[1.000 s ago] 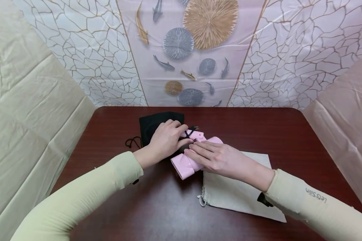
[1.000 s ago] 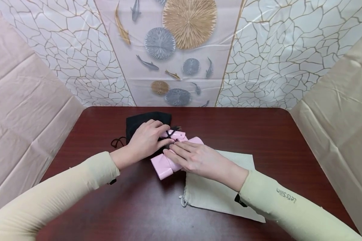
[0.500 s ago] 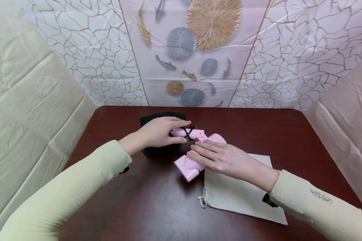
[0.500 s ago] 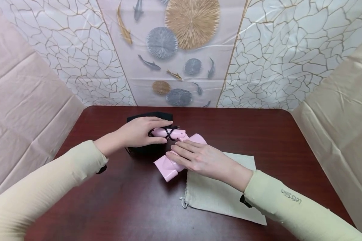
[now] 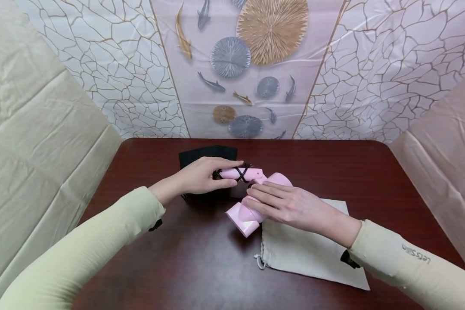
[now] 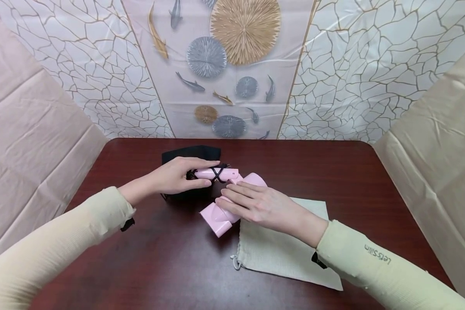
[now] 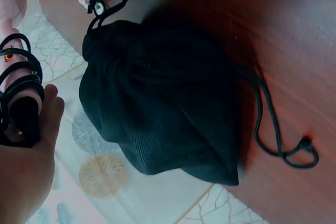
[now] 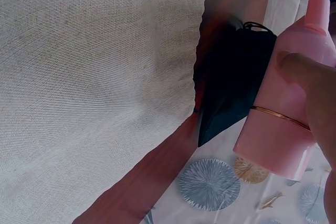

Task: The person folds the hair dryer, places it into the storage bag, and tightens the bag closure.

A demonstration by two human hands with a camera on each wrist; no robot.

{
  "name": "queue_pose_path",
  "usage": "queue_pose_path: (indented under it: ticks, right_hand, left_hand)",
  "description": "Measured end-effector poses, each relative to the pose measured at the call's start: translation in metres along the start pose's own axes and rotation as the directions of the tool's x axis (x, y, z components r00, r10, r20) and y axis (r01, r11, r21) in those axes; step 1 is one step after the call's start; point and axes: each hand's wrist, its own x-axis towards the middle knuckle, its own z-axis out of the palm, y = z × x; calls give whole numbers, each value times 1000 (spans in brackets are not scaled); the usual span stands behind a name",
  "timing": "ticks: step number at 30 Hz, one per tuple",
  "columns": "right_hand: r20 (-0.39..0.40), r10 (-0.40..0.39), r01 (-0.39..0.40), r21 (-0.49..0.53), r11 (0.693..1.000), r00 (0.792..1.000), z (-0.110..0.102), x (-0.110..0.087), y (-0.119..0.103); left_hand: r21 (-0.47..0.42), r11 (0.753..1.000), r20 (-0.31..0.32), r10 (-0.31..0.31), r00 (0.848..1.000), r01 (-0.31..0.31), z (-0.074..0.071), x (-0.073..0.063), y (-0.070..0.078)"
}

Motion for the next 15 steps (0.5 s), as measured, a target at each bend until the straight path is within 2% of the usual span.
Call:
queue_pose_path:
  ticks: [7, 15]
  right_hand:
    - [-46, 14, -12, 51, 999, 999, 5, -2, 0]
    - [-73, 22, -17, 72, 997, 997, 8, -3, 1]
  left_hand:
    - [-92, 995, -40, -29, 999, 25, 11, -7, 5]
    - [-178, 979, -90, -112, 990, 95, 22, -14, 12]
